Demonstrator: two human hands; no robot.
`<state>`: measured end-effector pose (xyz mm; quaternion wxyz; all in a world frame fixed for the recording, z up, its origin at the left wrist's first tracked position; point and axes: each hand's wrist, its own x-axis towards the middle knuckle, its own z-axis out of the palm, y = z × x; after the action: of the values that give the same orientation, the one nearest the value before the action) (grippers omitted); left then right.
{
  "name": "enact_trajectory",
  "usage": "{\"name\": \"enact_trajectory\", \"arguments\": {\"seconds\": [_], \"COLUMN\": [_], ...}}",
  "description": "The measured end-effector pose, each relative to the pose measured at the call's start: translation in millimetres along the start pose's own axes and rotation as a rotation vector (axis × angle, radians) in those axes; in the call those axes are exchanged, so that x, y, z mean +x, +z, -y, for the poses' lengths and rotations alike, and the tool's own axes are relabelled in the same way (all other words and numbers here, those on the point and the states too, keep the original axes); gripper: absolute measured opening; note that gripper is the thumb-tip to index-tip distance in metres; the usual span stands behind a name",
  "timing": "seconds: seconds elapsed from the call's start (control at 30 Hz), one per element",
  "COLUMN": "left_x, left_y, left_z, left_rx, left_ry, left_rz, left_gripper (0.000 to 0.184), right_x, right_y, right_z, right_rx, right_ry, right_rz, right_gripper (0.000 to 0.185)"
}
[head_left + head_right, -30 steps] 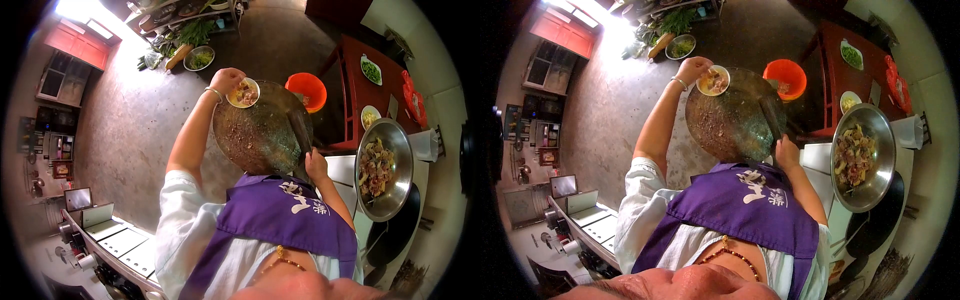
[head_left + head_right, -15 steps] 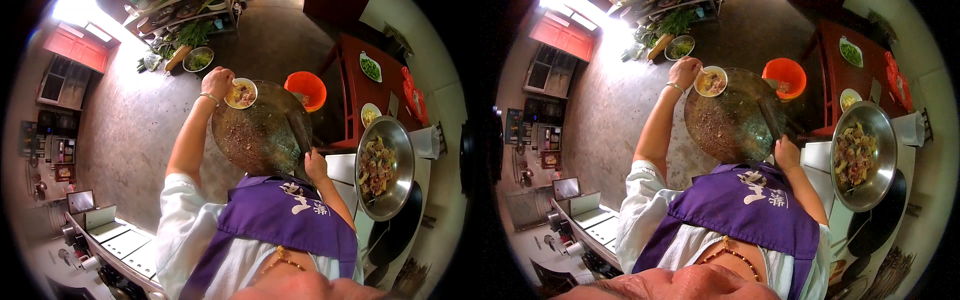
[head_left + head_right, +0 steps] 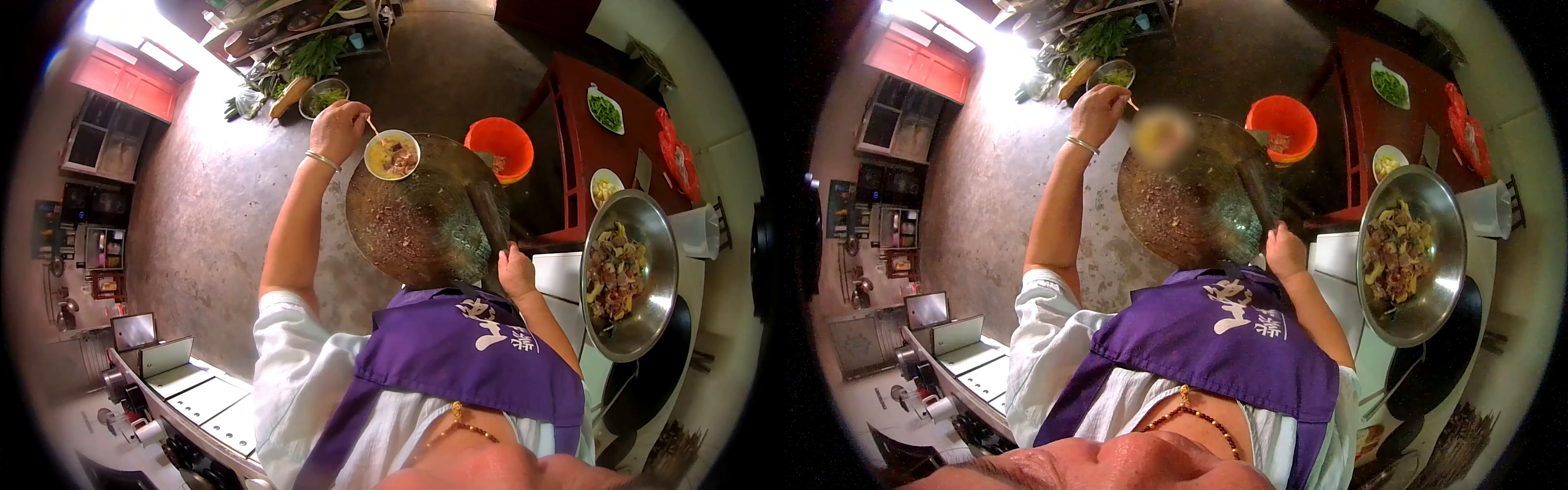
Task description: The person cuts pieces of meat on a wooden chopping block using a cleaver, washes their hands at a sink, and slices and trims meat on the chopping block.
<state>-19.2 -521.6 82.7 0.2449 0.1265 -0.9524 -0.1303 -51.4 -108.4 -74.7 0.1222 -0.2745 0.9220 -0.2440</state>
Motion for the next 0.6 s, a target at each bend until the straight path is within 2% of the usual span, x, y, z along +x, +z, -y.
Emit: {"name": "enact_trajectory", "arguments": {"seconds": [0.13, 0.17, 0.23, 0.33, 0.43, 0.5, 0.57, 0.6], "left_x": [-3, -7, -25, -31, -19, -20, -35, -37], "left_y": [33, 55, 149, 88, 76, 110, 142, 137], "left_z": [18, 30, 110, 31, 7, 22, 32, 19], "left_rx": [0.012, 0.008, 0.329, 0.312, 0.255, 0.162, 0.017, 0.058], "left_ry": [0.013, 0.007, 0.590, 0.116, -0.001, 0.027, -0.046, -0.008], "left_rz": [0.022, 0.094, 0.346, 0.196, 0.198, 0.312, 0.394, 0.390], "left_gripper": [0.014, 0.012, 0.012, 0.014, 0.019, 0.021, 0.021, 0.021], "right_x": [0, 0, 0, 1, -4, -2, -2, -1], "right_y": [0, 2, 4, 3, 0, 0, 1, 2], "right_z": [-1, -3, -4, -5, 0, 1, 1, 0], "right_rx": [0.010, 0.015, -0.002, -0.017, -0.015, -0.012, -0.011, -0.010], "right_ry": [-0.015, -0.019, -0.035, -0.043, -0.030, -0.023, -0.005, -0.012], "right_rz": [-0.012, -0.014, -0.012, -0.016, -0.015, -0.015, -0.014, -0.015], "right_gripper": [0.030, 0.030, 0.030, 0.029, 0.028, 0.028, 0.028, 0.028]}}
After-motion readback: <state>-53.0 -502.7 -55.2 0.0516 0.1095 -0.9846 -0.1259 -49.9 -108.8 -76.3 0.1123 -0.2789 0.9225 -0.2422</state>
